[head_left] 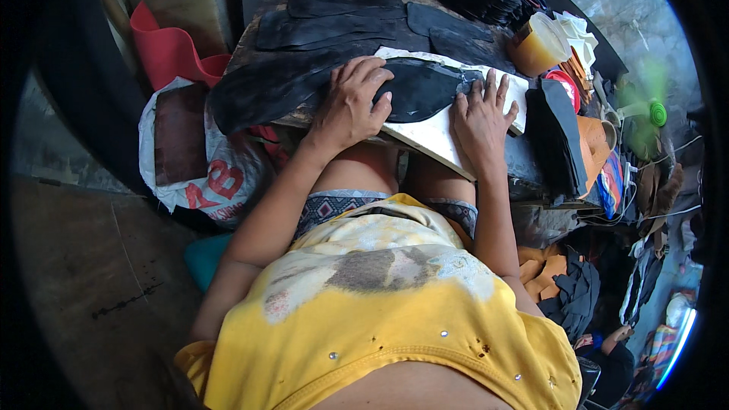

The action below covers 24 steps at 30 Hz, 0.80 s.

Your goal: The person repeatedly applies a liquid from a small container onto black shoe sole pieces using a brush, then rubs the liquid into the surface with their fingers. They handle multiple sole pieces one at a time, placing each treated piece aside on the workbench.

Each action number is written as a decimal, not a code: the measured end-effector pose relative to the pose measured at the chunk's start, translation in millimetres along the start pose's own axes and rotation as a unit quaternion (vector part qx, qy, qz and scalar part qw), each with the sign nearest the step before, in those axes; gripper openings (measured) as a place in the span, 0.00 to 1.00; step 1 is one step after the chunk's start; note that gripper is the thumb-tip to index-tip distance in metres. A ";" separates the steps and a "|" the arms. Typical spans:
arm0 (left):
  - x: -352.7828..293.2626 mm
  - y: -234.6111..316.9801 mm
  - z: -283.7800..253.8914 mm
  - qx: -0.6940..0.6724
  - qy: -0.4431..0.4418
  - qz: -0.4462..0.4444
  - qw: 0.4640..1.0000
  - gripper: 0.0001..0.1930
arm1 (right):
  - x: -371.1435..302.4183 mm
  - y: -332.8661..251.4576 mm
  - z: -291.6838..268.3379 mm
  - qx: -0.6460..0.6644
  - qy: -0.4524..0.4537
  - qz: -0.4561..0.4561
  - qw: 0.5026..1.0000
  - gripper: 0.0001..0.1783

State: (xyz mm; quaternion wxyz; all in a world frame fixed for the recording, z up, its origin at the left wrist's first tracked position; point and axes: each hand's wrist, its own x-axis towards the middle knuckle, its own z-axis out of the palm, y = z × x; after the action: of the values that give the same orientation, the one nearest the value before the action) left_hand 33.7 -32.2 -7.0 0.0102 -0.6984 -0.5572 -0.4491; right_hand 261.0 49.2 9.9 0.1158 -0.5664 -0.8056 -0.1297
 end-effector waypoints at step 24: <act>-0.7 -2.6 -1.2 0.010 0.037 -0.022 0.999 0.19 | -11.1 -33.9 -35.7 0.005 -0.077 -0.132 0.988 0.37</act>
State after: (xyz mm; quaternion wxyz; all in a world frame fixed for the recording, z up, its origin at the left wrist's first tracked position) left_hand 30.9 -32.4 -8.1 0.0275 -0.6690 -0.5761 -0.4689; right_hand 234.1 16.2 37.1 0.0379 -0.4632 -0.8802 -0.0961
